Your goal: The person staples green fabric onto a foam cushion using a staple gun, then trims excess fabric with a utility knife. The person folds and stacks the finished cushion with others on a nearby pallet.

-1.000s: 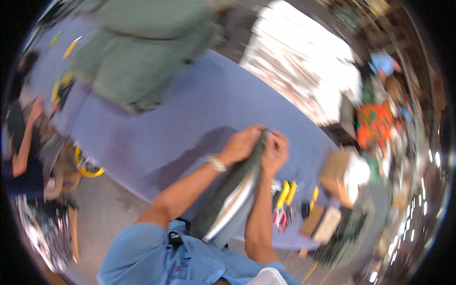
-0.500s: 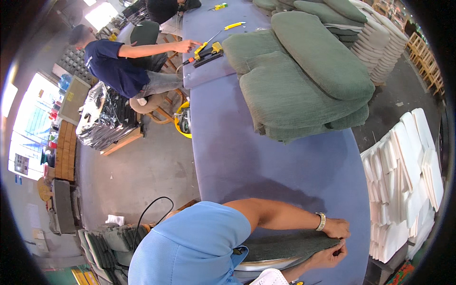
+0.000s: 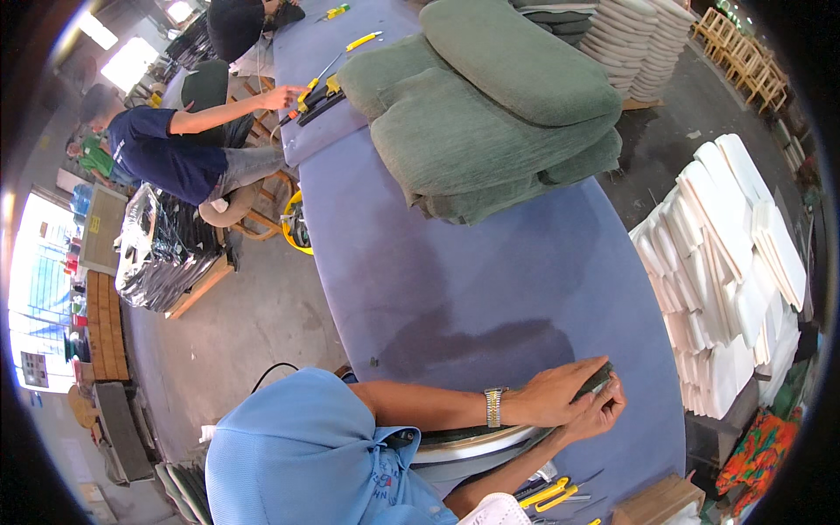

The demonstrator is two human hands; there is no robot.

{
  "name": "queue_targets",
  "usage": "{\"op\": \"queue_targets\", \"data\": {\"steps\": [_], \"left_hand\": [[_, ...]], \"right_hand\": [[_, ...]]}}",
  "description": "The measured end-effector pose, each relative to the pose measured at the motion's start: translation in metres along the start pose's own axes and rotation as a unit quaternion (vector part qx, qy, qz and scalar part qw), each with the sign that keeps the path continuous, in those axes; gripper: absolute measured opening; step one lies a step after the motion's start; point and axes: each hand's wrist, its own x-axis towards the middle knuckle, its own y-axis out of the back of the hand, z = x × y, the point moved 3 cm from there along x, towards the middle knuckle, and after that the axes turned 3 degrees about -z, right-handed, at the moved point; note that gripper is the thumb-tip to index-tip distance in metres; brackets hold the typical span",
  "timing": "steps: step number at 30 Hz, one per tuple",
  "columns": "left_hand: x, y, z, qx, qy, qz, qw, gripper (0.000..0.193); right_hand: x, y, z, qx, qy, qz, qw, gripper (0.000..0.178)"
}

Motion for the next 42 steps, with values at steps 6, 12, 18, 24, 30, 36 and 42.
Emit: {"op": "queue_targets", "data": {"steps": [6, 12, 18, 24, 30, 36, 42], "left_hand": [[0.007, -0.006, 0.002, 0.055, 0.006, 0.055, 0.997, 0.050], [0.014, -0.019, 0.012, 0.032, 0.014, 0.098, 0.995, 0.037], [0.006, -0.039, 0.004, 0.020, -0.019, 0.147, 0.989, 0.035], [-0.017, -0.026, 0.016, -0.022, -0.073, 0.181, 0.981, 0.031], [-0.020, -0.024, 0.008, -0.022, -0.104, 0.235, 0.966, 0.019], [-0.014, -0.015, 0.021, -0.051, -0.082, 0.192, 0.977, 0.018], [-0.017, -0.017, 0.021, -0.020, -0.104, 0.136, 0.985, 0.020]], "right_hand": [[0.015, 0.011, -0.010, -0.066, -0.070, -0.062, 0.993, 0.026], [0.049, 0.024, 0.008, -0.105, -0.092, -0.073, 0.987, 0.029], [0.058, 0.038, 0.015, -0.072, -0.085, -0.094, 0.989, 0.026], [0.009, 0.019, -0.025, -0.058, -0.025, 0.021, 0.998, 0.022], [-0.008, 0.007, -0.021, 0.064, -0.009, 0.050, 0.997, 0.014], [-0.020, 0.005, -0.030, 0.142, -0.042, 0.083, 0.985, 0.016], [-0.025, 0.013, -0.026, 0.181, -0.058, 0.083, 0.978, 0.020]]}}
